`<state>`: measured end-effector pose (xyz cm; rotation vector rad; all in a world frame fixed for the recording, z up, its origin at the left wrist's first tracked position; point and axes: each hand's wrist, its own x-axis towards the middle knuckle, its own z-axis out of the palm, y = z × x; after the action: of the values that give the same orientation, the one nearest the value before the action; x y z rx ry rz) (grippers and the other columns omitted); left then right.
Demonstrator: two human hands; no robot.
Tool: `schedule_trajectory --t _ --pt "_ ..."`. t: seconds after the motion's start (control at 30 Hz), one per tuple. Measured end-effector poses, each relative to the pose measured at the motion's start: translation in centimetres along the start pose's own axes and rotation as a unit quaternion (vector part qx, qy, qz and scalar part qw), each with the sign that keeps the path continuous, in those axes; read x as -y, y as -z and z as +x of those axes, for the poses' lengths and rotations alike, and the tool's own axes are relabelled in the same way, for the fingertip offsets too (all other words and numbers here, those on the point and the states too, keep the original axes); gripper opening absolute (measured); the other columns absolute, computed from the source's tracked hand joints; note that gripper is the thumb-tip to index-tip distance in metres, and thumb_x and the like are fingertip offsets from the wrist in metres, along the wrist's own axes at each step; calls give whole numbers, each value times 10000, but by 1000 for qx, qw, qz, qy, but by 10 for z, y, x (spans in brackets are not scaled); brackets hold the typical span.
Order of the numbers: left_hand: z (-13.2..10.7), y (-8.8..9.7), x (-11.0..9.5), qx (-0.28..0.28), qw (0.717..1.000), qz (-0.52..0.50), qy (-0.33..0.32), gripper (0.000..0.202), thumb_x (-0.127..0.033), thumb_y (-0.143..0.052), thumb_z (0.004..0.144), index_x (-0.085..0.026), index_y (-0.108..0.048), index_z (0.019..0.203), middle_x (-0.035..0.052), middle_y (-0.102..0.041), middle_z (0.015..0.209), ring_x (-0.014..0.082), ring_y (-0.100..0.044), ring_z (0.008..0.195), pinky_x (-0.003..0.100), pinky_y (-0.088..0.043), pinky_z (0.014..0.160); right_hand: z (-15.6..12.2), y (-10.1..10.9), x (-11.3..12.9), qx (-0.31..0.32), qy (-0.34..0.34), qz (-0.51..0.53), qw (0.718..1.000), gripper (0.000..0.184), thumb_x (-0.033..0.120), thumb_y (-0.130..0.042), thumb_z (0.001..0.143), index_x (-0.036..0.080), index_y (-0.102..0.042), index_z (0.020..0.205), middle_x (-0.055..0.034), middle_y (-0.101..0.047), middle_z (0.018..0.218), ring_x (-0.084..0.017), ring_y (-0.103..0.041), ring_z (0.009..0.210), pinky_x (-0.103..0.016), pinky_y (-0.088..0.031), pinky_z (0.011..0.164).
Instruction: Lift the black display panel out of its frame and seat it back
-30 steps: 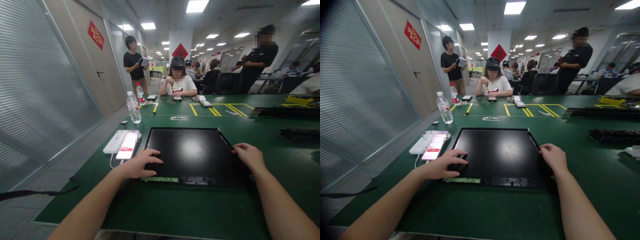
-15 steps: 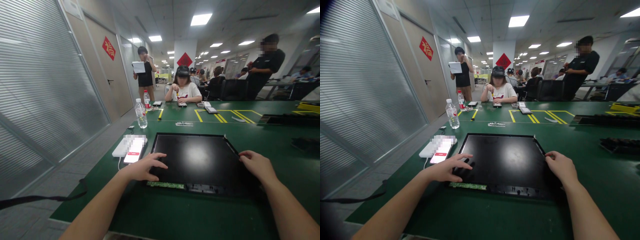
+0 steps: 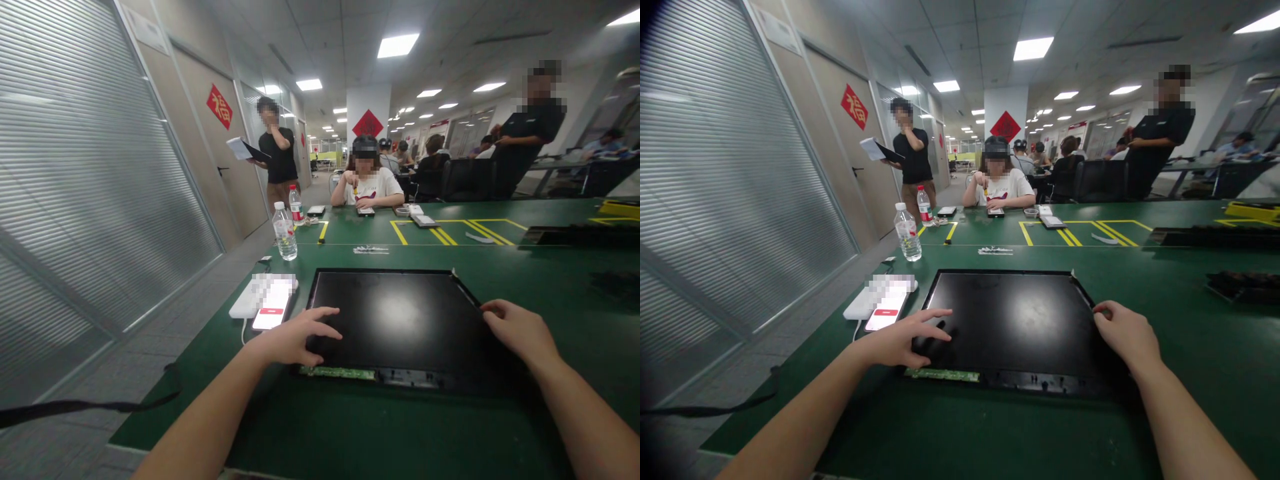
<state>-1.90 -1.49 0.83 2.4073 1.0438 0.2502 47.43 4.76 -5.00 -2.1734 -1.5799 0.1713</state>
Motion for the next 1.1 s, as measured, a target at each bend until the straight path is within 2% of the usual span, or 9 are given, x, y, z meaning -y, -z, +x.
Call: schedule_trajectory --t 0.17,0.3,0.43,0.53,0.6,0.67,0.83,1.1 --pt "-2 0 1 -17 999 26 19 608 -289 -812 776 -335 -656 1362 87 -393 1635 364 -390 1472 520 -376 1159 0 2 2 -1 -2 -6 1000 322 383 -545 771 255 -775 957 -80 -762 922 -276 -671 790 -360 -470 651" --pt "3 -6 7 -61 994 75 50 484 -428 -712 873 -303 -672 1339 120 -469 1581 379 -455 1421 576 -393 1133 2 3 5 9 -10 -9 1000 330 377 -535 782 253 -776 970 -79 -762 930 -284 -672 823 -362 -471 659" --pt "14 -18 21 -172 976 102 87 378 -355 -561 968 -234 -681 1306 158 -534 1509 339 -481 1400 533 -411 1137 2 3 4 15 -11 -5 1000 329 370 -540 778 250 -779 971 -80 -763 935 -288 -674 822 -368 -474 661" --pt "20 -27 33 -210 961 93 154 453 -309 -557 947 -190 -609 1381 176 -501 1531 331 -452 1430 515 -369 1175 2 3 4 15 -9 -4 1000 326 365 -540 786 246 -780 972 -82 -764 952 -290 -677 835 -370 -480 672" --pt "21 -32 38 -227 951 90 191 519 -305 -547 938 -147 -545 1432 211 -448 1565 371 -393 1469 563 -337 1184 2 4 5 14 -10 -3 1000 315 353 -549 785 249 -781 969 -79 -765 963 -289 -681 847 -367 -484 681" --pt "22 -35 42 -234 945 88 210 553 -309 -536 935 -130 -501 1457 229 -441 1567 394 -368 1482 598 -327 1179 1 4 6 13 -11 -3 1000 303 340 -554 786 255 -784 964 -73 -767 975 -286 -685 851 -363 -486 687" --pt "24 -38 43 -225 948 82 210 530 -302 -510 938 -117 -509 1435 214 -546 1494 341 -451 1444 521 -355 1187 0 4 10 -5 -7 -5 1000 286 328 -565 789 249 -793 942 -80 -769 950 -268 -688 795 -349 -488 681" --pt "28 -37 43 -234 946 95 201 517 -267 -522 908 -130 -541 1406 200 -580 1466 350 -486 1413 527 -371 1177 2 -1 7 -23 -3 10 1000 283 336 -572 775 239 -793 924 -83 -774 936 -266 -694 799 -343 -488 666"
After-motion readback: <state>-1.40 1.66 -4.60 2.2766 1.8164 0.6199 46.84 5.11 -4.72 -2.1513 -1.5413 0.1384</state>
